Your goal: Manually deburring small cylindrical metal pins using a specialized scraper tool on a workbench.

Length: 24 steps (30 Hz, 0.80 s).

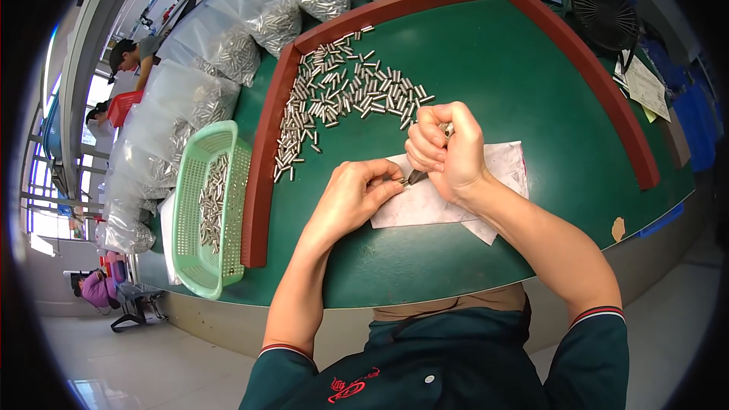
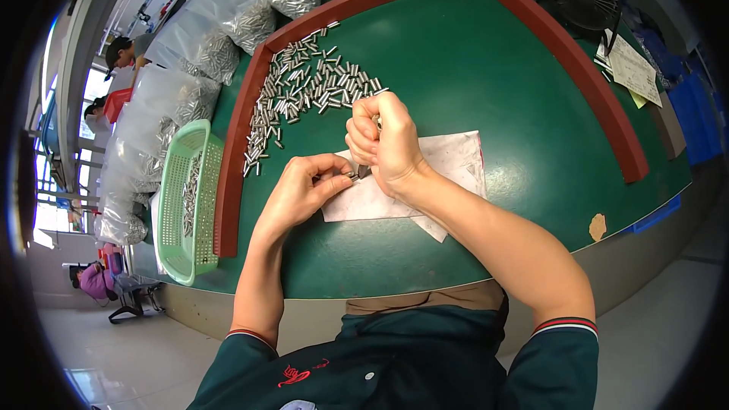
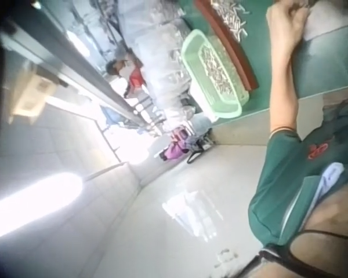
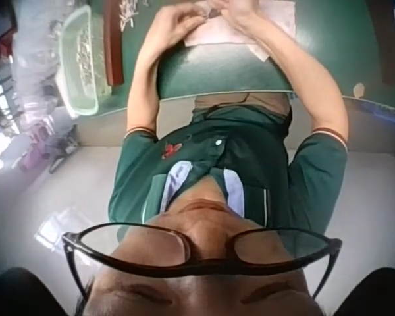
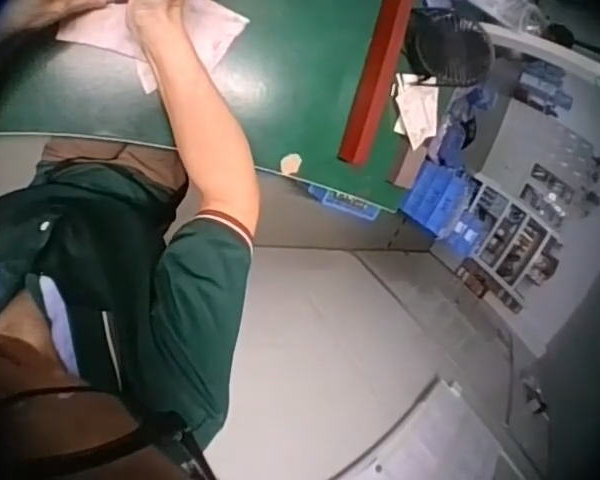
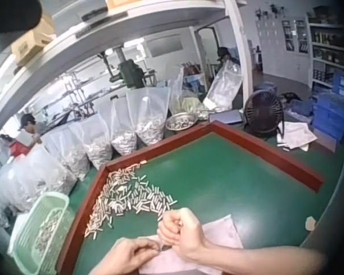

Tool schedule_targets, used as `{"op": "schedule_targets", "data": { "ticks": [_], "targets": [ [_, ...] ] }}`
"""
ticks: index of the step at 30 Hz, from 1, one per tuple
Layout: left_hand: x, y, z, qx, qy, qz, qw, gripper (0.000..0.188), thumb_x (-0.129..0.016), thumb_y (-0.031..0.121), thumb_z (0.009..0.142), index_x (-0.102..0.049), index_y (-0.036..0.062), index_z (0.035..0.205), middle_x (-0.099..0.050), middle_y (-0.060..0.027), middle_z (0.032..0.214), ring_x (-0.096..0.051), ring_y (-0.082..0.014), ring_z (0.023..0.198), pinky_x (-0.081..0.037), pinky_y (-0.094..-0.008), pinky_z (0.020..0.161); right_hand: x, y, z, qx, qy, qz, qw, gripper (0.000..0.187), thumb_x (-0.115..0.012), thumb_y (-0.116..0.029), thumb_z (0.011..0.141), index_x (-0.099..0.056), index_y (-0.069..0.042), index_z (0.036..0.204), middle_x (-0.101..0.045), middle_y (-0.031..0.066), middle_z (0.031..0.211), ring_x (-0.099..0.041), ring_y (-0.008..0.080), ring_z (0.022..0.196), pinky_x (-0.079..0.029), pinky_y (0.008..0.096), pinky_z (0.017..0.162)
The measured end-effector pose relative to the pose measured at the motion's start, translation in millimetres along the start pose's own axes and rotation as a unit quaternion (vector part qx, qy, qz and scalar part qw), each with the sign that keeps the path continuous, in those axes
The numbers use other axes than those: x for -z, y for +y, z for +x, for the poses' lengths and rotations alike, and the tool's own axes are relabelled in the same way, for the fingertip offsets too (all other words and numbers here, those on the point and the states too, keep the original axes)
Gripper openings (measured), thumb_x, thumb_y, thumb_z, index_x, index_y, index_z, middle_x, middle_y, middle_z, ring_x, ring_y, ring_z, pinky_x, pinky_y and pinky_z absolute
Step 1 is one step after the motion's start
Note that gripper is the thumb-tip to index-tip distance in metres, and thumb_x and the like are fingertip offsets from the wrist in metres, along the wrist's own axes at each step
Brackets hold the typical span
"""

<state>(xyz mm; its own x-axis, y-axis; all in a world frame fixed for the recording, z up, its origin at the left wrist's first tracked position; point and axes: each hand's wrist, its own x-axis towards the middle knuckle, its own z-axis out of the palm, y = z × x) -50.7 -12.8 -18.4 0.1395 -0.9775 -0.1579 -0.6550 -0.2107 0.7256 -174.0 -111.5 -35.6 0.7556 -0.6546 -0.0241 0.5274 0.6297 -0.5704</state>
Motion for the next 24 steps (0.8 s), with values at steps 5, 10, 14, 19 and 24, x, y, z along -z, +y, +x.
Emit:
{"op": "schedule_targets", "data": {
  "ticks": [5,10,14,19,24],
  "targets": [
    [-0.5,0.7,0.8,0.004,0.000,0.006,1.000,0.014,-0.063,0.008,0.072,-0.059,-0.0019,0.080,-0.042,-0.0052,0.051,-0.038,-0.0106,0.047,-0.033,-0.0279,0.045,-0.2,-2.2,-0.3,0.006,-0.001,0.003,1.000,0.034,-0.028,-0.023,0.081,-0.026,-0.012,0.049,-0.023,-0.0026,0.039,-0.016,0.0061,0.033,-0.013,0.0225,0.034],
    [-0.1,3.0,0.1,0.010,-0.001,0.007,1.000,0.014,-0.064,0.008,0.071,-0.059,-0.0020,0.080,-0.042,-0.0048,0.051,-0.037,-0.0102,0.047,-0.033,-0.0274,0.046,-0.7,-1.1,-1.4,0.010,0.002,0.006,1.000,0.034,-0.027,-0.023,0.081,-0.026,-0.012,0.049,-0.023,-0.0023,0.038,-0.016,0.0062,0.033,-0.013,0.0226,0.034],
    [-1.4,1.8,0.8,0.006,0.001,0.004,1.000,0.015,-0.064,0.008,0.071,-0.059,-0.0022,0.080,-0.042,-0.0047,0.051,-0.037,-0.0100,0.048,-0.033,-0.0274,0.046,0.6,-0.7,-1.9,0.011,0.003,0.009,1.000,0.035,-0.027,-0.023,0.081,-0.026,-0.011,0.049,-0.024,-0.0021,0.039,-0.016,0.0063,0.033,-0.013,0.0227,0.034],
    [-1.2,1.0,1.7,0.019,-0.001,0.001,1.000,0.014,-0.064,0.007,0.071,-0.059,-0.0023,0.079,-0.043,-0.0051,0.051,-0.037,-0.0100,0.048,-0.033,-0.0276,0.046,0.3,2.2,-2.7,0.021,-0.011,0.002,1.000,0.033,-0.028,-0.022,0.080,-0.026,-0.011,0.049,-0.024,-0.0018,0.039,-0.017,0.0060,0.034,-0.014,0.0225,0.034],
    [0.9,3.4,1.4,0.025,-0.001,0.001,1.000,0.014,-0.064,0.007,0.071,-0.061,-0.0020,0.081,-0.043,-0.0052,0.051,-0.037,-0.0104,0.047,-0.033,-0.0281,0.046,-4.8,9.5,-8.3,0.055,-0.040,-0.074,0.995,0.034,-0.032,-0.024,0.080,-0.026,-0.011,0.049,-0.025,-0.0018,0.041,-0.017,0.0071,0.037,-0.016,0.0239,0.038]
  ]
}}
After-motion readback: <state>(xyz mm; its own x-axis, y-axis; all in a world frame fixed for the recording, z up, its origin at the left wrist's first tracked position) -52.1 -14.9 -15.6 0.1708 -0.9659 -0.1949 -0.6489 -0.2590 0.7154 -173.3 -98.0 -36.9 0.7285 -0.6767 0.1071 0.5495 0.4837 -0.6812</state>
